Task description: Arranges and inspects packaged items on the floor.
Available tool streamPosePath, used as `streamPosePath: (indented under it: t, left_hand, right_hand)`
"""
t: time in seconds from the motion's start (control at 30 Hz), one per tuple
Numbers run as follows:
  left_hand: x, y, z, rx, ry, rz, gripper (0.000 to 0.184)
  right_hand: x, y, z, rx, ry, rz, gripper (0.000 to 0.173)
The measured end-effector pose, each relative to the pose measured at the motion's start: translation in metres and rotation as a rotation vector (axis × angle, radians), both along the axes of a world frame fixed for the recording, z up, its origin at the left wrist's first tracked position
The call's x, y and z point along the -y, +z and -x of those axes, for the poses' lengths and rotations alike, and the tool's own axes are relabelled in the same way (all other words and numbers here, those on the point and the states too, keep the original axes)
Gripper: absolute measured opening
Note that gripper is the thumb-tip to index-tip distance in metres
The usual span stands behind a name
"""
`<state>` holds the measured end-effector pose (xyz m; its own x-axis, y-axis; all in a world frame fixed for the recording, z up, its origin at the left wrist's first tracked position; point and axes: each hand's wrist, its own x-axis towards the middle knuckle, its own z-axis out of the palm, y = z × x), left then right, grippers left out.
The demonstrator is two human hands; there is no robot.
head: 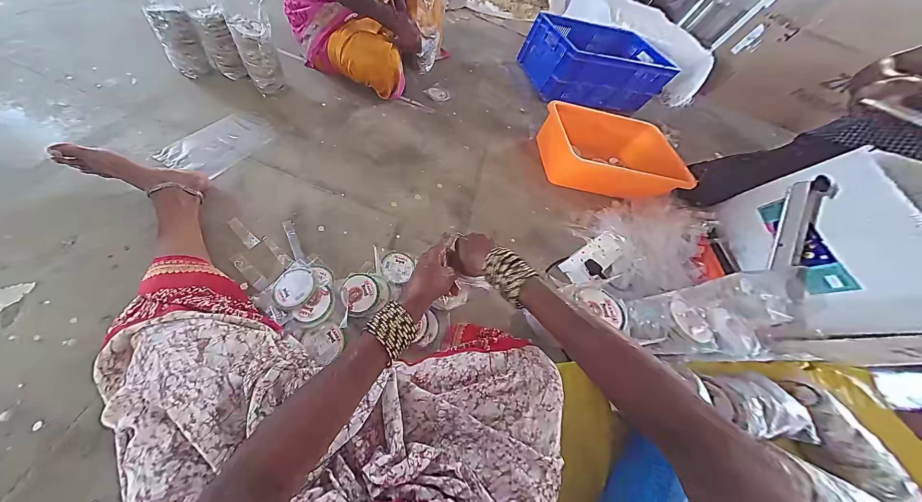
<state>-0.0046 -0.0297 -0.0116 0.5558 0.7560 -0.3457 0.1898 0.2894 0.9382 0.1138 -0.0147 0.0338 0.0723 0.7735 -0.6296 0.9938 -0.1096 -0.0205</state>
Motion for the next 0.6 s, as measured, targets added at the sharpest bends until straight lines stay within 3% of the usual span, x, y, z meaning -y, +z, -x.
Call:
streamPosePath:
  t: [0.1,0.17,0.27,0.43,0.53,0.6]
  left_hand:
    - [-0.009,0.002,0.007,0.003,0.033,0.01,0.071]
    - [-0.015,-0.001,0.01,0.067,0.021,0.001,0.074]
    - [-0.009,0.008,0.003,0.09,-0.02,-0.059,0.075]
    - [0.005,0.012,-0.003,0.075,-0.098,-0.096,0.074]
    - [0.001,0.013,0.0,0.021,-0.112,-0.102,0.077]
    - [-0.006,0.019,-0.001,-0.038,-0.155,-0.129,0.078]
  right_hand:
    - [0.002,0.001,-0.035,-0.422,-0.03,0.031,0.033]
    - [0.009,0.001,-0.041,-0.572,-0.055,0.04,0.028]
    - [0.015,-0.007,-0.023,-0.41,0.074,-0.003,0.022]
    - [0.031,-0.034,0.004,-0.402,-0.464,-0.185,0.031]
    - [0.041,-0.068,-0.029,-0.25,-0.119,-0.136,0.032]
    - [0.029,-0.041,-0.022,-0.147,0.03,-0.007,0.032]
